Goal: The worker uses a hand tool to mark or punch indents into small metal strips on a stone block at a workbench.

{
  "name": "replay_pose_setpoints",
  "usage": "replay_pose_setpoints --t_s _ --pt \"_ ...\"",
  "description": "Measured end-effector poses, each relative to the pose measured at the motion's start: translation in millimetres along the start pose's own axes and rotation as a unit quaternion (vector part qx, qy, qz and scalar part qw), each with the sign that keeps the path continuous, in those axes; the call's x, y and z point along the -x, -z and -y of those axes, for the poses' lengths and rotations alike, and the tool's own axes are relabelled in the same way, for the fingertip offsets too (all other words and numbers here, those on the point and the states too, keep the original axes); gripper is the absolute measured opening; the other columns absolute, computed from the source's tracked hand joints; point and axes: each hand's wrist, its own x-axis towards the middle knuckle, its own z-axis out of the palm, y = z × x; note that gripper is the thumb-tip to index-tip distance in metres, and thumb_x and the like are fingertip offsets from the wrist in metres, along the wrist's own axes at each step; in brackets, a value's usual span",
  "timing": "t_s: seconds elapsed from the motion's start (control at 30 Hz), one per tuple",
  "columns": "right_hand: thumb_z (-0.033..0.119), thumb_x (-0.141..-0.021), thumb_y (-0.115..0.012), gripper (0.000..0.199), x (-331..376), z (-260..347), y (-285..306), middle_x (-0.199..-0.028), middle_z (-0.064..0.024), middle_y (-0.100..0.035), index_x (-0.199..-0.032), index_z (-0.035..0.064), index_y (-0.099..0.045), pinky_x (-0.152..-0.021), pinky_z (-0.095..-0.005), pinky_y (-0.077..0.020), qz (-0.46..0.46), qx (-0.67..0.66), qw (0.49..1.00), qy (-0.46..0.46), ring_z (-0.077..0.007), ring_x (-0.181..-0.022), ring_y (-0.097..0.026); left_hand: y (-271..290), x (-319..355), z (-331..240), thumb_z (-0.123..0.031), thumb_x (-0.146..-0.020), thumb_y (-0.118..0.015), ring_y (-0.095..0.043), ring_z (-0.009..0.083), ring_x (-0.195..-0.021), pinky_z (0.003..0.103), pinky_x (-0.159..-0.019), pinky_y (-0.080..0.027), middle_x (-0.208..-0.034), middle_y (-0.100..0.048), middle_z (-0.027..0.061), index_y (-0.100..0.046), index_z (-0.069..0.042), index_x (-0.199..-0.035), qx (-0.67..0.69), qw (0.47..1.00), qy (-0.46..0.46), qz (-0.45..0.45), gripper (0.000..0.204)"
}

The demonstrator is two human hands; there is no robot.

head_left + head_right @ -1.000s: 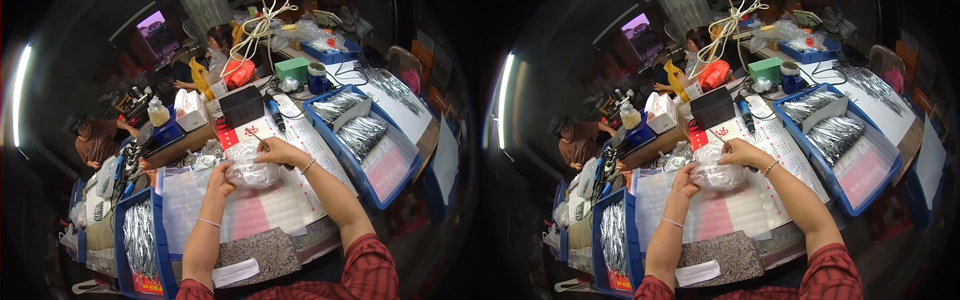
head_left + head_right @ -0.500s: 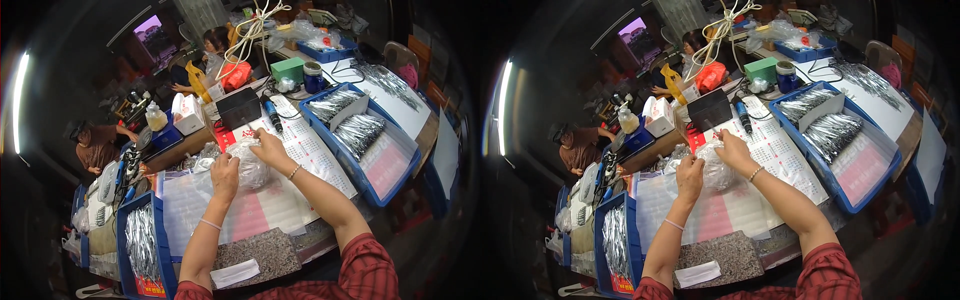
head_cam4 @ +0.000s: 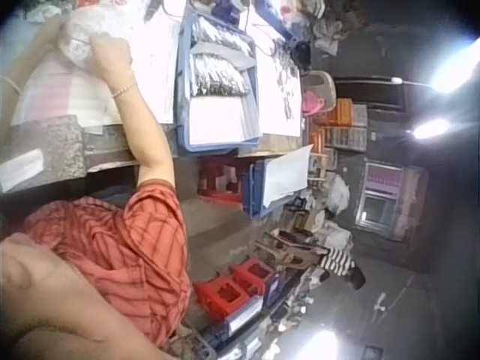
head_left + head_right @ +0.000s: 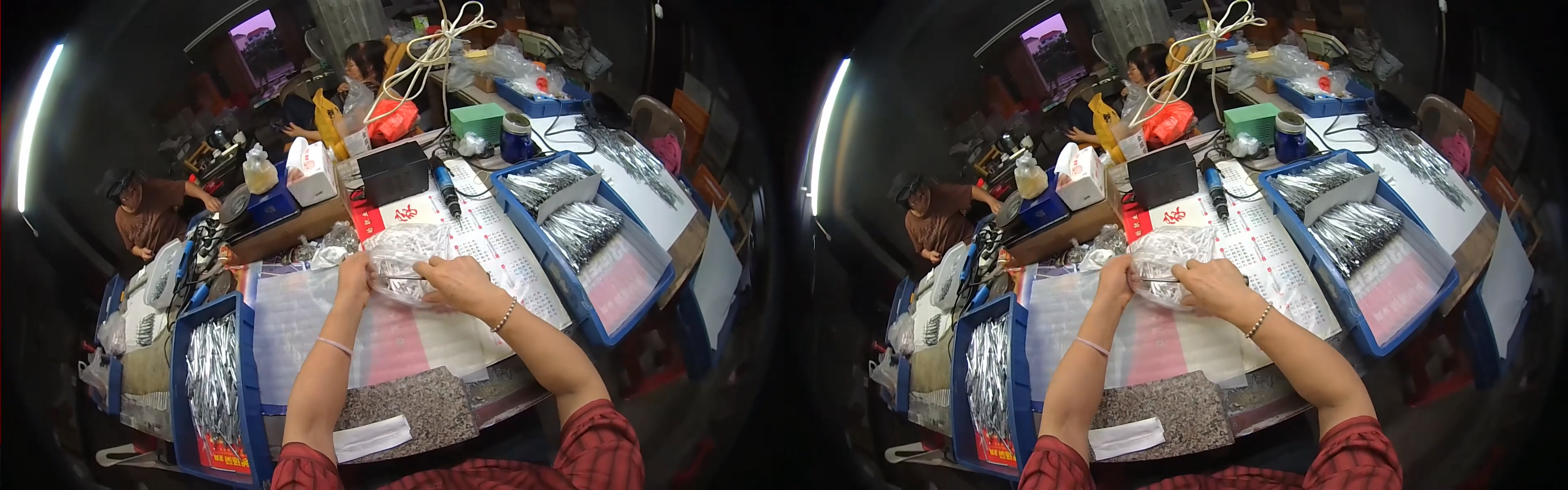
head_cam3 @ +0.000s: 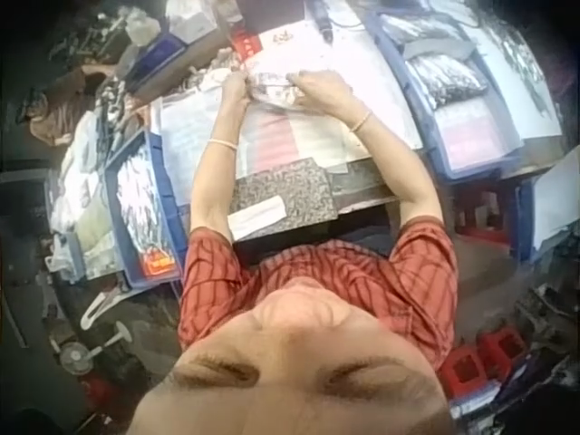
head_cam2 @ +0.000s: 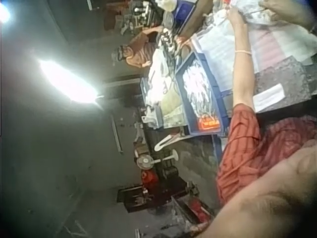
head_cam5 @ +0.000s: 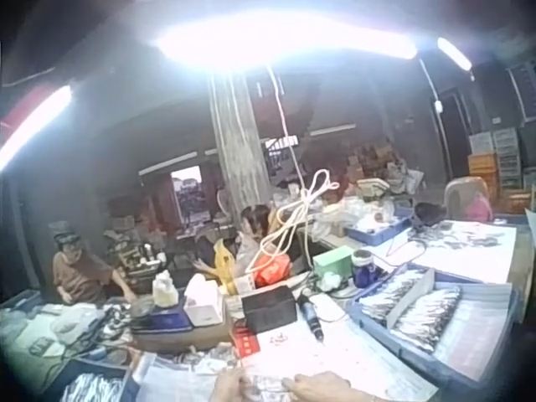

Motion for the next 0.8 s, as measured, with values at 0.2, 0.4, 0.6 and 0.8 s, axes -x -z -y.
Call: replay_pose_setpoints --t_s 0.2,0.4,0.6,0.8 --pt "0.027 -0.066 -0.083 0.097 6.5 0.6 -8.1 -0.107 -0.0201 -0.052 -0.145 0.0109 -0.029 -0.069 -0.0406 -0.0533 -0.025 -0.020 0.996 -0.085 -0.0356 -0.083 -0.066 -18.2 59.8 -1.7 -0.009 -0.072 -0.068 -0.048 0.0290 -0.110 0.045 -0.094 -0.030 -0.108 -0.051 0.0111 -0.053 -0.008 -0.104 -0.526 0.628 -0.573 -0.030 0.035" --pt "0.027 -0.068 -0.082 0.091 -0.7 -4.2 -15.8 -0.110 -0.0216 -0.053 -0.143 0.0108 -0.032 -0.076 -0.0429 -0.0531 -0.035 -0.085 0.988 -0.124 -0.0387 -0.086 -0.064 -5.9 69.6 -3.8 -0.012 -0.074 -0.065 -0.048 0.0255 -0.114 0.053 -0.097 -0.029 -0.112 -0.053 0.0075 -0.056 -0.011 -0.109 -0.644 0.578 -0.498 0.050 0.037" --pt "0.020 -0.070 -0.080 0.067 -0.1 -49.2 -35.5 -0.109 -0.0179 -0.061 -0.128 0.0052 -0.051 -0.084 -0.0390 -0.0507 -0.082 -0.242 0.963 -0.081 -0.0360 -0.096 -0.061 9.9 65.3 5.1 -0.014 -0.076 -0.064 -0.047 0.0274 -0.119 0.056 -0.097 -0.031 -0.126 -0.051 0.0096 -0.049 -0.010 -0.129 -0.683 0.574 -0.449 0.053 0.055" --pt "0.012 -0.069 -0.076 0.074 9.5 -19.1 -23.1 -0.114 -0.0180 -0.058 -0.135 0.0123 -0.042 -0.082 -0.0424 -0.0511 -0.019 -0.156 0.980 -0.123 -0.0371 -0.098 -0.062 12.3 64.4 8.0 -0.010 -0.077 -0.059 -0.054 0.0301 -0.113 0.057 -0.094 -0.035 -0.132 -0.047 0.0130 -0.042 -0.011 -0.133 -0.657 0.628 -0.409 0.081 0.059"
